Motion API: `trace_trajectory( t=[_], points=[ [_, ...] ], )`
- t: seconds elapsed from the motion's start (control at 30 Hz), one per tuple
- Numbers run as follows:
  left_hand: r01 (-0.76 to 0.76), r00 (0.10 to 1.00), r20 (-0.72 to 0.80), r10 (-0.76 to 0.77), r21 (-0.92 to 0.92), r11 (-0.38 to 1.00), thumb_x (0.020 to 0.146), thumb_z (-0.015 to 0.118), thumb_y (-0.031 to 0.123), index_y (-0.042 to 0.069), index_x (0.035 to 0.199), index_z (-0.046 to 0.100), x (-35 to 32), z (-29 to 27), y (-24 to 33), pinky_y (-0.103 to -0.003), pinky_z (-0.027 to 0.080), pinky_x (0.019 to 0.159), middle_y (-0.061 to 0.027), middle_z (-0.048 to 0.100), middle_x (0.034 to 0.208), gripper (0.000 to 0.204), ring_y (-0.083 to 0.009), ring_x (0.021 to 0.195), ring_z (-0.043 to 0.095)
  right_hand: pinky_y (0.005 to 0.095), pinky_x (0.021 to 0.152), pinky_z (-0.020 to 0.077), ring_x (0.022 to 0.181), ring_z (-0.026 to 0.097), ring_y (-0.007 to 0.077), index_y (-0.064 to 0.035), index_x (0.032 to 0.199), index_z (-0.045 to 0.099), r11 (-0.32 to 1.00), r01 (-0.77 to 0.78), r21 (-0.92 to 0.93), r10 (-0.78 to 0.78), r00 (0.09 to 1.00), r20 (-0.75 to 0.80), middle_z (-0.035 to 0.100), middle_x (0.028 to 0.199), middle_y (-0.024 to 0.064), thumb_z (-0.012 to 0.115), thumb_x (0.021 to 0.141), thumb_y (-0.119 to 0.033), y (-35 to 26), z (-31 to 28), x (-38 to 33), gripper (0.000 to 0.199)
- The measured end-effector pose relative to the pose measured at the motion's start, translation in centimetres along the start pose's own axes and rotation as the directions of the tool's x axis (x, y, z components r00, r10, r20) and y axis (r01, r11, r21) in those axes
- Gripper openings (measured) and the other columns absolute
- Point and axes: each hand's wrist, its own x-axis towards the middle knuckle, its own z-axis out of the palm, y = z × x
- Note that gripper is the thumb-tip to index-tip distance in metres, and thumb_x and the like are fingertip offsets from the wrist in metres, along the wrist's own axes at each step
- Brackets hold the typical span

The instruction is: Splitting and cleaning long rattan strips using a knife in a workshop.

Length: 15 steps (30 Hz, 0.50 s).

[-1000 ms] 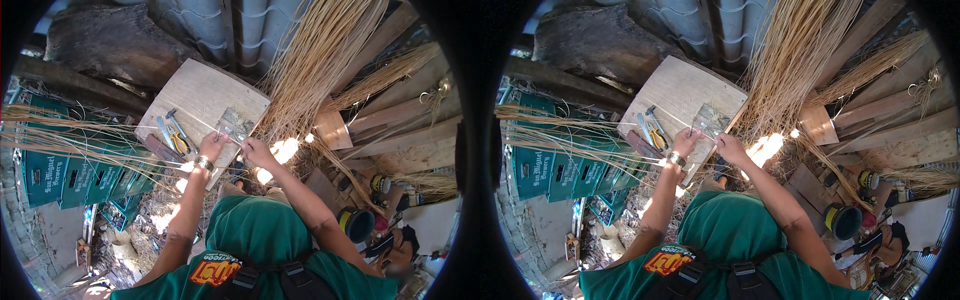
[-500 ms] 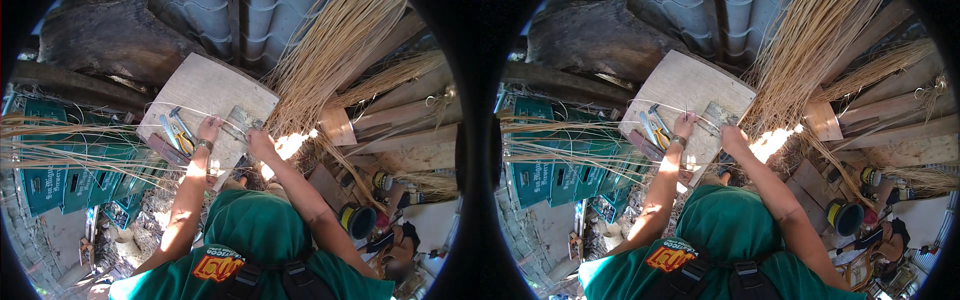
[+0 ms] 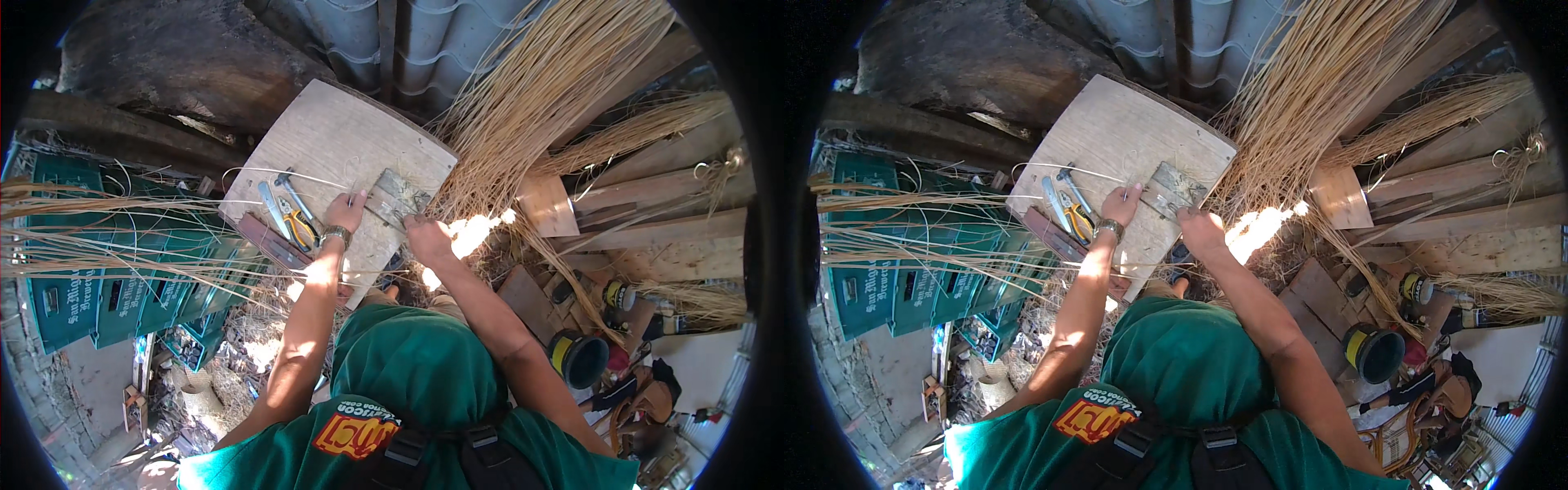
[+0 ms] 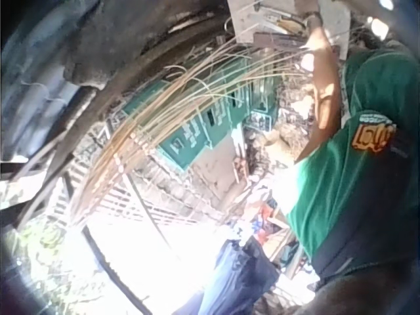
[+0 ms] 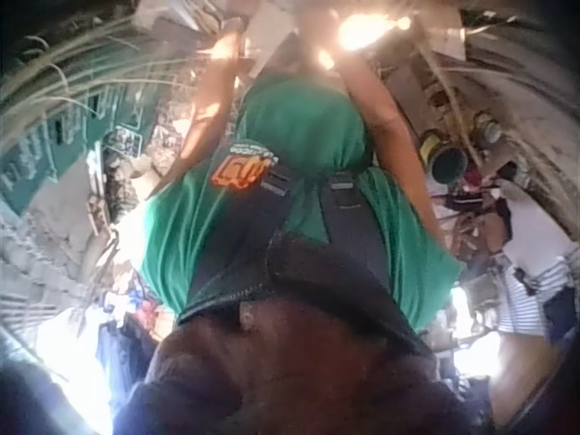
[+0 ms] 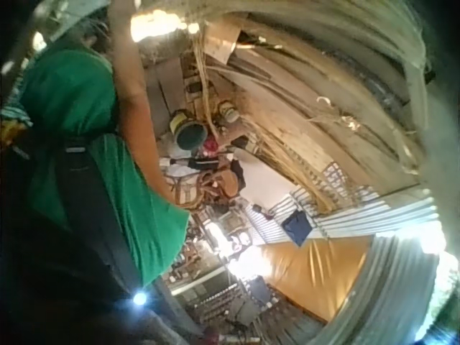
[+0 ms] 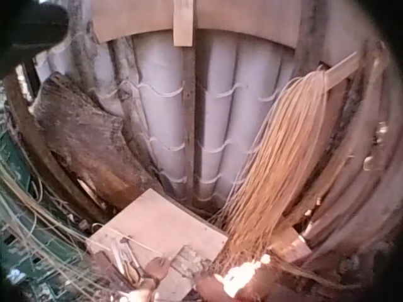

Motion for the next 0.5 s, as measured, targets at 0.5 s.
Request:
trace_trajectory(
  t=[0.5],
  points=[
    [-0.126, 0.981, 0.151, 0.121, 0.028, 0.992, 0.09, 0.051, 0.031, 0.006, 0.093, 0.061, -5.3, 1.5, 2.7, -0.049, 0.046, 0.074, -0.0238, 0.062, 0.088, 0.027, -0.045, 0.087, 0.057, 0.0433, 0.073, 0.0514, 0.082, 0.065, 0.0355, -0.0063, 0.086, 0.065, 0.954, -0.189, 0.231, 0.171, 0.981, 0.096, 0.066, 0.083, 0.0194, 0.055, 0.083, -0.021, 1.4, -0.9, 1.7, 0.018]
  ],
)
